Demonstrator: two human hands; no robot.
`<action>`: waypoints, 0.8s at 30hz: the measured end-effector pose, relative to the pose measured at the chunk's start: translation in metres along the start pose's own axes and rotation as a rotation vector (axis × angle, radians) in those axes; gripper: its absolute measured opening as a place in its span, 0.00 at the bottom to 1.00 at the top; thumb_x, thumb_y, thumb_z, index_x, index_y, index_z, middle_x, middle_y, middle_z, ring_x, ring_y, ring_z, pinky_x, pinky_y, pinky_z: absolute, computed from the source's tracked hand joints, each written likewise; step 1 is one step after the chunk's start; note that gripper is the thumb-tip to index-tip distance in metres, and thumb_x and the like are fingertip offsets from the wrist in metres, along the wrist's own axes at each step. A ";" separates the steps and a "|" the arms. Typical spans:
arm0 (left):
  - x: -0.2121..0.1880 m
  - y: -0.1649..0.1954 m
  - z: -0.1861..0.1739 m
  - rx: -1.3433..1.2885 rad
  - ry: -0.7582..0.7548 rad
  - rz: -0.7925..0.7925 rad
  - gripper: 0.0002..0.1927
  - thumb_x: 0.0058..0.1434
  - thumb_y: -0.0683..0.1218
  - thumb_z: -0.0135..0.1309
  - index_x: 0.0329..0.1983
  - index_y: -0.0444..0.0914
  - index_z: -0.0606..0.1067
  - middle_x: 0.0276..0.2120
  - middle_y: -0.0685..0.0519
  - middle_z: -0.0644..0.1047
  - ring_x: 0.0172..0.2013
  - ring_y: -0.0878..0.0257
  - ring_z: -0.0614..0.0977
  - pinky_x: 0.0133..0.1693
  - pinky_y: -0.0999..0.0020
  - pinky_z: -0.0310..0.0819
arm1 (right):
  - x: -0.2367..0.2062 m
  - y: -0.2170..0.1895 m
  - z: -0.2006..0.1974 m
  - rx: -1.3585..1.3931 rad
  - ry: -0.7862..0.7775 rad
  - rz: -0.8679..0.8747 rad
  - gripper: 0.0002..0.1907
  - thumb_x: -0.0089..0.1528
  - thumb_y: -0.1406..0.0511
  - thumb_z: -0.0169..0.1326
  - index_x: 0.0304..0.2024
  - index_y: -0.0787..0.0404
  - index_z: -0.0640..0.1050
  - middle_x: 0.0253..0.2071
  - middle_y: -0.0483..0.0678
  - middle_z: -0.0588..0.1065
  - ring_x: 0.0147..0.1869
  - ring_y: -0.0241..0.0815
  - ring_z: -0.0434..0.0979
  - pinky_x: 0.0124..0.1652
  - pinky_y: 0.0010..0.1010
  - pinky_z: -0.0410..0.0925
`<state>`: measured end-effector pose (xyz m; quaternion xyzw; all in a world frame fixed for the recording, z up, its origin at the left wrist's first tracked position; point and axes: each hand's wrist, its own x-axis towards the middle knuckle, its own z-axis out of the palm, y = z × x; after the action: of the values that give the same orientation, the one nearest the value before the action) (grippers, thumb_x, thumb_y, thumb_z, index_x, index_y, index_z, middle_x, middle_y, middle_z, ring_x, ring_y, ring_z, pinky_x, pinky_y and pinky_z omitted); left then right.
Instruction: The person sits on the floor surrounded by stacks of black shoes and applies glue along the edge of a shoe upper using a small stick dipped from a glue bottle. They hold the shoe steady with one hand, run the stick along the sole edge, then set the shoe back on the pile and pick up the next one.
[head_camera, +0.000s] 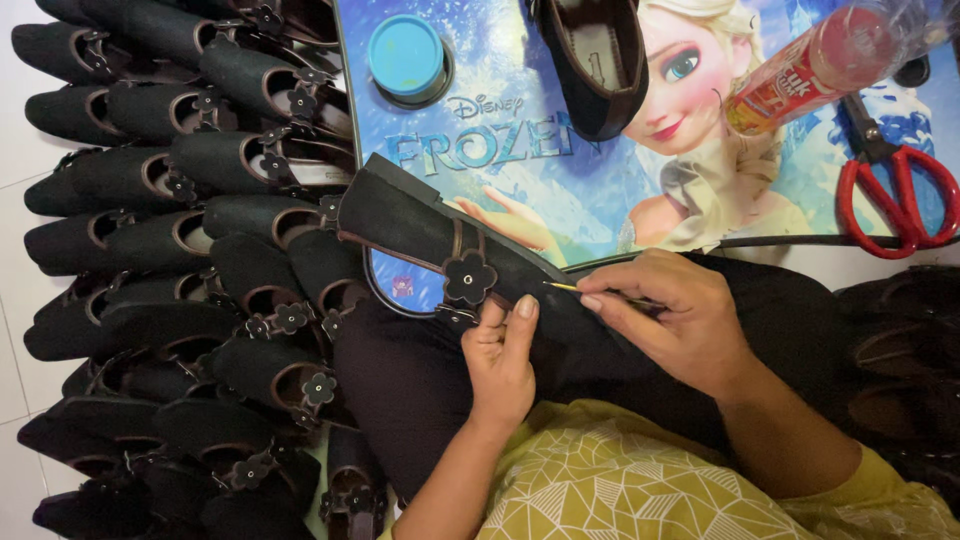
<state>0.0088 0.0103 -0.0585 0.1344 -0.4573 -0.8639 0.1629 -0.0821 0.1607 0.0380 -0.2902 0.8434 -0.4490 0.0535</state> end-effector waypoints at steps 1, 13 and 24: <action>0.000 -0.001 0.000 -0.008 0.001 -0.002 0.14 0.74 0.41 0.50 0.56 0.27 0.77 0.48 0.54 0.79 0.47 0.71 0.75 0.51 0.73 0.70 | 0.001 0.000 -0.001 -0.014 -0.011 -0.007 0.08 0.58 0.70 0.65 0.40 0.63 0.84 0.34 0.46 0.81 0.31 0.34 0.78 0.33 0.24 0.69; 0.000 0.002 0.001 0.014 0.001 0.014 0.15 0.73 0.41 0.50 0.58 0.27 0.76 0.50 0.54 0.79 0.48 0.72 0.75 0.52 0.74 0.69 | -0.002 0.005 0.003 0.164 0.019 0.104 0.05 0.66 0.71 0.58 0.44 0.65 0.81 0.37 0.46 0.83 0.38 0.31 0.80 0.39 0.22 0.72; 0.000 0.005 0.001 -0.002 -0.019 0.006 0.13 0.74 0.40 0.50 0.57 0.28 0.76 0.48 0.56 0.79 0.46 0.73 0.74 0.50 0.75 0.69 | 0.002 0.002 -0.003 0.035 -0.019 -0.037 0.10 0.56 0.71 0.67 0.41 0.61 0.83 0.29 0.43 0.76 0.28 0.30 0.70 0.31 0.23 0.63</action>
<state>0.0093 0.0079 -0.0538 0.1244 -0.4586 -0.8650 0.1612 -0.0860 0.1623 0.0385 -0.3089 0.8293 -0.4620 0.0583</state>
